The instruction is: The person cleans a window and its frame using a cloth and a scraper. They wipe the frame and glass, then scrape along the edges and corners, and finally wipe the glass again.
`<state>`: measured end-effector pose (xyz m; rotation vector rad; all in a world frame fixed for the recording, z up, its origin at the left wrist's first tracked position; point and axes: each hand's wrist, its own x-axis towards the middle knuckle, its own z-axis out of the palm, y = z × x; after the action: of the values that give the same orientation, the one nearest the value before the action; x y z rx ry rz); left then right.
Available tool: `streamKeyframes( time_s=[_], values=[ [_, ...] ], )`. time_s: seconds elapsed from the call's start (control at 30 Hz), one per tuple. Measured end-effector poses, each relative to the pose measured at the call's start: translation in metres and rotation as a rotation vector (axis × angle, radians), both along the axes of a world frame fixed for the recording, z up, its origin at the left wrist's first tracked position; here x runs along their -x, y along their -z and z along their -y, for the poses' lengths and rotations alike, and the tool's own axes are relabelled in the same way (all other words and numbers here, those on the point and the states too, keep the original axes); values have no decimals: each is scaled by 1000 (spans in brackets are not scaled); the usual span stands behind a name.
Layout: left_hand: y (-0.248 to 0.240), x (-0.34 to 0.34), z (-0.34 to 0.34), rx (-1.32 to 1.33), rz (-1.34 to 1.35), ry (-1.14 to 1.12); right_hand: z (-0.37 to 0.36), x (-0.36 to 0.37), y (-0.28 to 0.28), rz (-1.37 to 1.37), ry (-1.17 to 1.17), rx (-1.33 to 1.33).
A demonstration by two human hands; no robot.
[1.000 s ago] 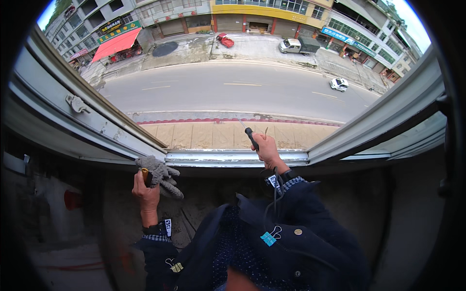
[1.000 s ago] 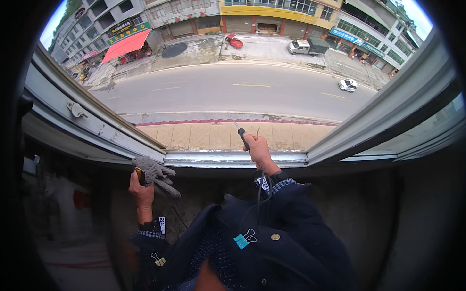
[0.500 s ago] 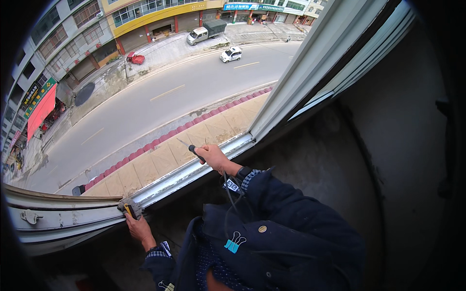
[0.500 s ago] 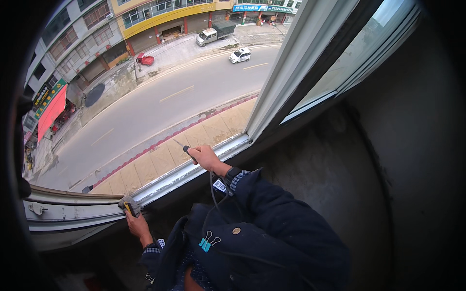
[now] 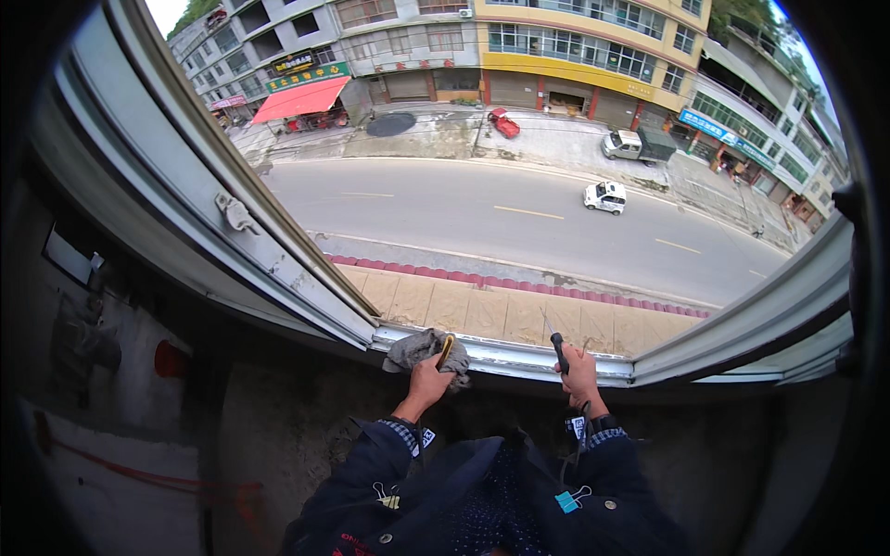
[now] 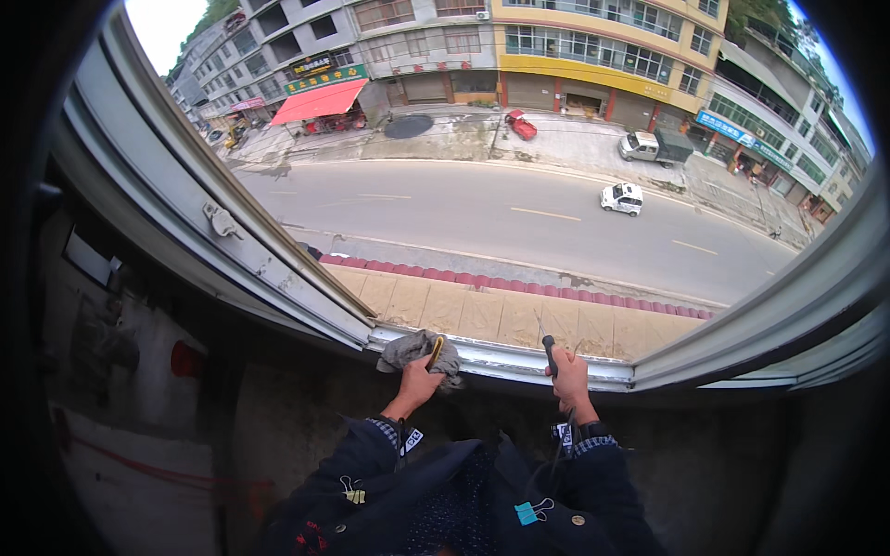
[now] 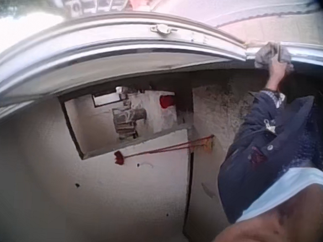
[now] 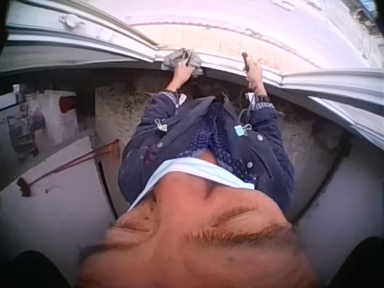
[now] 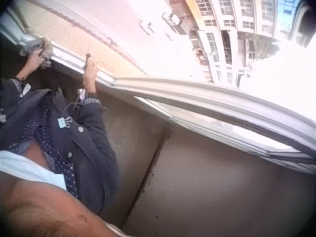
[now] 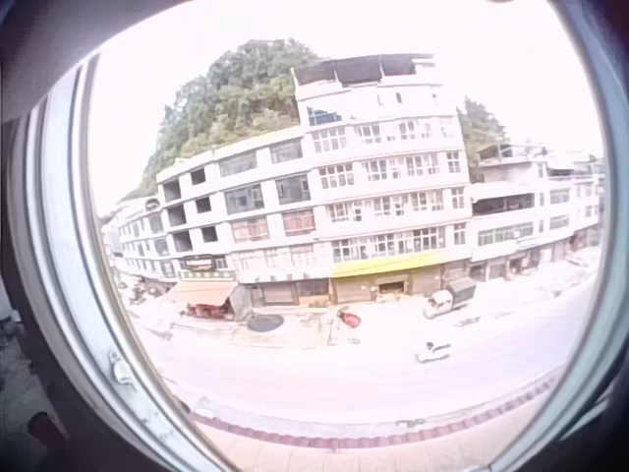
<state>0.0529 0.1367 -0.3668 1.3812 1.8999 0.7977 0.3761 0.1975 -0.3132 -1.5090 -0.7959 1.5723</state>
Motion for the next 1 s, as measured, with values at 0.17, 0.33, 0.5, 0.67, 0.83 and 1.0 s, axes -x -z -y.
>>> streamKeyframes(
  time_s=[0.17, 0.33, 0.5, 0.67, 0.83, 1.0],
  values=[
    [-48, -24, 24, 77, 739, -16, -3, 4, -13, -26, -134, -63],
    [-80, -30, 53, 73, 935, -142, 5, 48, -33, 8, -545, -305],
    [-78, -27, 85, -149, 1007, -299, 44, 126, -48, 146, -941, -803],
    [-77, -12, 113, -359, 1169, -405, 64, 160, -61, 147, -1071, -773],
    [-84, 30, 137, -378, 1283, -331, 68, 191, -60, 215, -1190, -732],
    [-69, 72, 162, -358, 1488, -317, 79, 238, -69, 71, -1247, -688]
  ],
)
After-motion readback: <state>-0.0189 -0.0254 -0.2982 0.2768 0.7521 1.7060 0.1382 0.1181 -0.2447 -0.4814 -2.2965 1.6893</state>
